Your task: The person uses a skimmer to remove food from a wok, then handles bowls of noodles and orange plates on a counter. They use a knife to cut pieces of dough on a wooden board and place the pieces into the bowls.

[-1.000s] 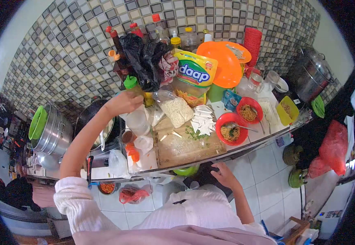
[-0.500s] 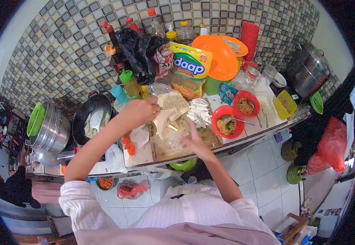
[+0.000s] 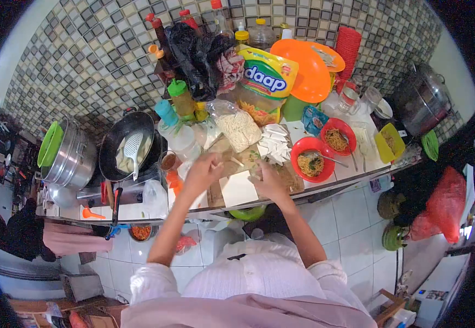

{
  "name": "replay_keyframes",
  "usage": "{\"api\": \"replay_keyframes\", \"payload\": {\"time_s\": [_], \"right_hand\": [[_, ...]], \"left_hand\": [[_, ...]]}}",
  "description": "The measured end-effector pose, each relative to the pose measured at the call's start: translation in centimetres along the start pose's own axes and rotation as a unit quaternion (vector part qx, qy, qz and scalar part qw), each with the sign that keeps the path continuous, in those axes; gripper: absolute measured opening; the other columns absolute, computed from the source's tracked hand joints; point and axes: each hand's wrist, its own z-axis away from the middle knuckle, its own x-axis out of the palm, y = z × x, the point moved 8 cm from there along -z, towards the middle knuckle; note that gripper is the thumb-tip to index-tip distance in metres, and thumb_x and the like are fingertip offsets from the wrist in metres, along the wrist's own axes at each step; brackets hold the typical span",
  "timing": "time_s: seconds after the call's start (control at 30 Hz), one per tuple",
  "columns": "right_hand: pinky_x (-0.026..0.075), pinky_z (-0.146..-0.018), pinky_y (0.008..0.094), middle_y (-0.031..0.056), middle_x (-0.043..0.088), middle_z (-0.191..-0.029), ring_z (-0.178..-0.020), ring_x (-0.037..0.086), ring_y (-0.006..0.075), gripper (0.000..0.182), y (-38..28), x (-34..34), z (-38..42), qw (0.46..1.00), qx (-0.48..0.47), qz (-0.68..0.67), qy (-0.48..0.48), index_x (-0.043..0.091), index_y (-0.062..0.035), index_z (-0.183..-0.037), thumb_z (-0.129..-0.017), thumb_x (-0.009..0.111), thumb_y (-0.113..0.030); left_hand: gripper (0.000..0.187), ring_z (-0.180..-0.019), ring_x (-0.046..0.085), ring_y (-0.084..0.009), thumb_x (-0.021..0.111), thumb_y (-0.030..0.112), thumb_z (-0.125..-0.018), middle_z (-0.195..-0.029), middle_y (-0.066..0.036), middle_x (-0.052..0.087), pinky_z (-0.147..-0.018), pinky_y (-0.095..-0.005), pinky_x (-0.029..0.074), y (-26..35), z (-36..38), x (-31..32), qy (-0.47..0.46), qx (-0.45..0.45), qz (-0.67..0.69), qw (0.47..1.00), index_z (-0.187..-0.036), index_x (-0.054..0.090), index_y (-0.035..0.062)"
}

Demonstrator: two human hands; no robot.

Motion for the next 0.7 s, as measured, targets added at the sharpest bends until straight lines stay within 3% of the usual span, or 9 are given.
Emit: {"api": "replay_keyframes", "payload": {"time_s": [0.03, 0.07, 0.2, 0.27, 0.37, 0.43, 0.63, 0.7], "right_hand": [[0.043, -0.063, 0.0257, 0.0091, 0.056, -0.088, -0.076, 0.053, 0.0117, 0.032, -1.1, -1.5, 0.7, 0.985, -0.050, 0.144, 0.081, 0.050, -0.0039, -0.102, -0.072, 0.059, -0.011], [0.043, -0.063, 0.0257, 0.0091, 0.056, -0.088, -0.076, 0.053, 0.0117, 0.032, -0.5, -2.0, 1.1, 0.985, -0.048, 0.145, 0.079, 0.050, -0.0039, -0.102, -0.072, 0.059, -0.011], [0.041, -0.058, 0.0237, 0.0061, 0.053, -0.081, -0.069, 0.050, 0.0107, 0.017, 0.3, -6.6, 3.8, 0.996, -0.043, -0.010, 0.081, 0.052, -0.0019, -0.087, -0.074, 0.057, -0.010], [0.040, -0.057, 0.0222, 0.0045, 0.052, -0.077, -0.066, 0.049, 0.0093, 0.012, 1.6, -8.7, 5.5, 0.994, -0.017, -0.063, 0.090, 0.052, -0.0015, -0.083, -0.075, 0.056, -0.010], [0.042, -0.058, 0.0268, 0.0075, 0.055, -0.074, -0.065, 0.052, 0.0152, 0.016, 5.2, -12.1, 7.7, 0.986, 0.067, -0.029, 0.149, 0.055, -0.0017, -0.085, -0.076, 0.055, -0.014], [0.035, -0.050, 0.0185, -0.0012, 0.051, -0.066, -0.056, 0.045, 0.0056, 0.011, 7.0, -14.7, 9.2, 0.965, 0.134, -0.075, 0.211, 0.053, -0.0033, -0.080, -0.081, 0.052, -0.014], [0.035, -0.049, 0.0196, -0.0007, 0.051, -0.068, -0.055, 0.043, 0.0046, 0.013, 12.1, -24.7, 10.5, 0.914, 0.130, -0.089, 0.375, 0.052, -0.0039, -0.086, -0.084, 0.048, -0.016], [0.035, -0.048, 0.0186, -0.0008, 0.051, -0.068, -0.056, 0.043, 0.0043, 0.013, 12.9, -28.6, 11.5, 0.861, 0.098, 0.098, 0.490, 0.052, -0.0042, -0.088, -0.084, 0.048, -0.015]], "left_hand": [[0.026, -0.079, 0.054, -0.0297, 0.057, 0.018, -0.073, -0.083, -0.016, 0.053, -0.068, -0.0393, 0.042, -1.3, 0.9, 1.5, 0.032, 0.011, -0.002, 0.999, -0.093, 0.053, 0.0012], [0.030, -0.083, 0.054, -0.0309, 0.057, 0.017, -0.073, -0.089, -0.017, 0.054, -0.072, -0.0387, 0.042, -1.9, 2.0, 2.6, 0.065, 0.022, -0.005, 0.998, -0.097, 0.052, -0.0001], [0.040, -0.097, 0.049, -0.0317, 0.056, 0.018, -0.075, -0.105, -0.018, 0.051, -0.083, -0.0375, 0.039, -0.9, 5.8, 6.2, 0.118, 0.069, -0.073, 0.988, -0.108, 0.048, -0.0022], [0.050, -0.111, 0.040, -0.0291, 0.054, 0.023, -0.076, -0.120, -0.016, 0.043, -0.092, -0.0401, 0.031, -0.9, 6.2, 7.6, 0.129, 0.094, -0.181, 0.970, -0.117, 0.041, -0.0030], [0.052, -0.115, 0.035, -0.0272, 0.052, 0.028, -0.078, -0.124, -0.013, 0.039, -0.093, -0.0454, 0.029, -1.2, 6.2, 8.7, 0.095, 0.056, -0.261, 0.959, -0.120, 0.039, -0.0012], [0.053, -0.117, 0.033, -0.0272, 0.050, 0.030, -0.079, -0.126, -0.012, 0.038, -0.093, -0.0470, 0.028, -1.3, 6.2, 8.9, 0.090, 0.056, -0.256, 0.961, -0.120, 0.038, -0.0009], [0.065, -0.121, 0.028, -0.0280, 0.046, 0.044, -0.079, -0.130, -0.013, 0.031, -0.095, -0.0496, 0.023, -1.4, 6.5, 9.4, 0.074, 0.049, -0.267, 0.959, -0.124, 0.033, -0.0009], [0.069, -0.122, 0.027, -0.0280, 0.045, 0.048, -0.078, -0.132, -0.014, 0.029, -0.096, -0.0501, 0.022, -1.0, 6.5, 9.3, 0.061, 0.046, -0.272, 0.959, -0.125, 0.032, -0.0013]]}}
